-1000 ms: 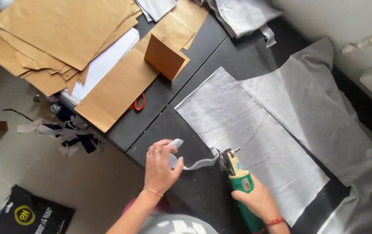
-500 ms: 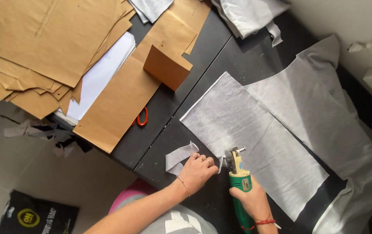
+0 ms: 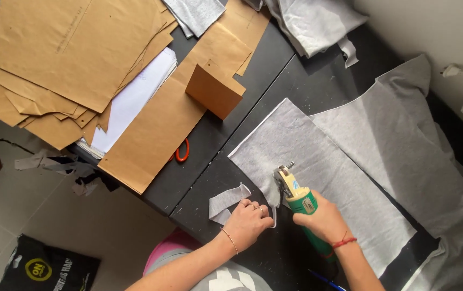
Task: Marking fabric with a pen using paper patterns and cutting the pieces out with an electric rotary cutter.
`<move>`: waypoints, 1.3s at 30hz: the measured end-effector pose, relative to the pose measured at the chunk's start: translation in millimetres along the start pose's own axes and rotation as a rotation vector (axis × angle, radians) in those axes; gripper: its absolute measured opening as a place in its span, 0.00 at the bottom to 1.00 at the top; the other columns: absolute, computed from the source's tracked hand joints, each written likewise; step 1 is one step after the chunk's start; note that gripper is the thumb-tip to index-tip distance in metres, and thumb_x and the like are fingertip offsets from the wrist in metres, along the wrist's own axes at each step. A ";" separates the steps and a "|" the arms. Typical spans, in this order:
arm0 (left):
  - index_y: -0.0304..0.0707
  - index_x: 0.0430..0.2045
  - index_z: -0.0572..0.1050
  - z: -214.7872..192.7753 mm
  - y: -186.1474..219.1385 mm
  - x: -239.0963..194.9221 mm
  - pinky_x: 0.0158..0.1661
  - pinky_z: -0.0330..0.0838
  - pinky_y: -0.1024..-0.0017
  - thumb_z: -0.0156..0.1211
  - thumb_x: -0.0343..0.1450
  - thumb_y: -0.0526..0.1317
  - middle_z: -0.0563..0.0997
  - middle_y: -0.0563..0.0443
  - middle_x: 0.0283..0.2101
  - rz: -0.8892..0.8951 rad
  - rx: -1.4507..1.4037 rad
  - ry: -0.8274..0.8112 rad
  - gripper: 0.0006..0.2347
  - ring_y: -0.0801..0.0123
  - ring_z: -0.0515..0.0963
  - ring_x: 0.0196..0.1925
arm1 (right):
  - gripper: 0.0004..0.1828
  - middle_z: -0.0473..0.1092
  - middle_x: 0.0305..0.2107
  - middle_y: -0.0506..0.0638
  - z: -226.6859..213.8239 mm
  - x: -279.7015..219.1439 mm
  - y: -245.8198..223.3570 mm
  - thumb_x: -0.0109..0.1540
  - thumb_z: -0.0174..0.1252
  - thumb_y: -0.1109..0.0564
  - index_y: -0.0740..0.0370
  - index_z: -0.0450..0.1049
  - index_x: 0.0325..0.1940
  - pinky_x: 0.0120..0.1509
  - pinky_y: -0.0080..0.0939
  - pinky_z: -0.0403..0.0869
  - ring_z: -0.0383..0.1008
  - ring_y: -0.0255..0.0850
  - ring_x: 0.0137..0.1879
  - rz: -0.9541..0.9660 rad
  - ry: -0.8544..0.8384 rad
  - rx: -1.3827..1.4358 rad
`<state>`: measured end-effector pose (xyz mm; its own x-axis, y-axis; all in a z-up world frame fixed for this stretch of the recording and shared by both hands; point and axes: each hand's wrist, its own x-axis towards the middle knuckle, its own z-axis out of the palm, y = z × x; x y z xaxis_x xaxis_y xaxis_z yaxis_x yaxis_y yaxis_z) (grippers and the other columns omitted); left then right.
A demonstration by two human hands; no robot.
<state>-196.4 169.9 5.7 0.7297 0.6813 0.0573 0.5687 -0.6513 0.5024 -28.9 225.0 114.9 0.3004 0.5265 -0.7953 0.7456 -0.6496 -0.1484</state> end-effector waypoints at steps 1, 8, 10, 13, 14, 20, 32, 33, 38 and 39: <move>0.53 0.21 0.72 -2.0 1.9 -0.5 0.32 0.57 0.69 0.53 0.55 0.31 0.68 0.54 0.25 -0.008 -0.008 -0.010 0.09 0.65 0.66 0.24 | 0.22 0.69 0.24 0.45 -1.4 2.5 -2.9 0.37 0.56 0.52 0.52 0.68 0.35 0.37 0.32 0.64 0.66 0.37 0.31 -0.028 -0.020 -0.015; 0.57 0.24 0.73 -4.5 2.1 -0.9 0.34 0.56 0.69 0.54 0.55 0.31 0.69 0.56 0.27 -0.004 -0.013 -0.060 0.12 0.66 0.67 0.26 | 0.15 0.64 0.19 0.46 -14.9 6.7 -45.6 0.37 0.53 0.52 0.55 0.62 0.26 0.31 0.35 0.61 0.60 0.39 0.26 -0.131 -0.066 -0.095; 0.56 0.24 0.73 -9.3 4.4 -2.7 0.34 0.56 0.68 0.54 0.55 0.31 0.69 0.55 0.27 -0.004 -0.033 -0.075 0.12 0.64 0.67 0.26 | 0.15 0.64 0.19 0.46 -18.4 2.3 -58.8 0.38 0.53 0.52 0.55 0.61 0.26 0.31 0.34 0.60 0.59 0.39 0.26 -0.125 -0.089 -0.108; 0.55 0.24 0.73 -9.9 1.2 -7.1 0.32 0.56 0.67 0.54 0.54 0.29 0.68 0.55 0.27 0.004 -0.072 -0.079 0.13 0.63 0.66 0.25 | 0.16 0.63 0.19 0.46 -20.9 2.1 -75.6 0.38 0.52 0.52 0.54 0.61 0.28 0.29 0.34 0.58 0.59 0.39 0.25 -0.145 -0.119 -0.149; 0.55 0.24 0.73 -9.5 -0.5 -9.6 0.31 0.55 0.68 0.53 0.52 0.27 0.68 0.55 0.26 0.019 -0.095 -0.069 0.15 0.64 0.65 0.25 | 0.16 0.64 0.19 0.46 -21.1 2.3 -80.7 0.38 0.51 0.51 0.53 0.62 0.29 0.29 0.35 0.58 0.59 0.39 0.25 -0.166 -0.123 -0.178; 0.49 0.20 0.72 -108.6 -58.5 -31.2 0.30 0.62 0.66 0.46 0.53 0.32 0.71 0.58 0.24 -0.135 -0.375 -0.368 0.10 0.62 0.72 0.32 | 0.22 0.69 0.24 0.47 -11.3 11.3 -83.4 0.35 0.54 0.48 0.49 0.63 0.32 0.35 0.36 0.63 0.66 0.43 0.30 -0.194 -0.075 -0.161; 0.39 0.42 0.63 -130.9 -112.1 14.6 0.34 0.65 0.64 0.64 0.55 0.45 0.67 0.49 0.45 -0.241 -0.138 -0.073 0.25 0.59 0.67 0.45 | 0.22 0.72 0.30 0.45 70.6 -47.4 -111.0 0.43 0.60 0.48 0.52 0.70 0.40 0.46 0.31 0.65 0.70 0.35 0.38 0.424 0.040 0.573; 0.39 0.42 0.63 -121.2 -118.9 23.2 0.34 0.65 0.64 0.64 0.55 0.45 0.67 0.49 0.45 -0.232 -0.142 -0.084 0.25 0.59 0.67 0.45 | 0.22 0.72 0.30 0.45 69.9 -47.7 -117.3 0.43 0.60 0.48 0.52 0.70 0.40 0.46 0.31 0.65 0.70 0.35 0.38 0.436 0.040 0.581; 0.46 0.32 0.64 -99.2 -141.4 31.0 0.22 0.61 0.66 0.55 0.60 0.36 0.66 0.53 0.25 -0.103 0.018 -0.023 0.10 0.61 0.67 0.24 | 0.21 0.71 0.29 0.47 75.7 -50.2 -141.3 0.43 0.58 0.45 0.54 0.71 0.37 0.44 0.33 0.65 0.70 0.37 0.36 0.469 0.119 0.716; 0.46 0.32 0.64 -99.9 -142.8 31.2 0.22 0.61 0.66 0.55 0.60 0.36 0.66 0.53 0.25 -0.084 0.012 -0.033 0.10 0.61 0.67 0.24 | 0.21 0.71 0.29 0.47 75.4 -49.9 -143.6 0.43 0.58 0.45 0.54 0.71 0.37 0.44 0.33 0.65 0.70 0.37 0.36 0.484 0.126 0.730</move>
<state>-292.8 317.6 21.9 0.6911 0.7227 -0.0130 0.6330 -0.5964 0.4936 -195.8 250.7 131.6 0.5797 0.1311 -0.8042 -0.0336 -0.9823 -0.1844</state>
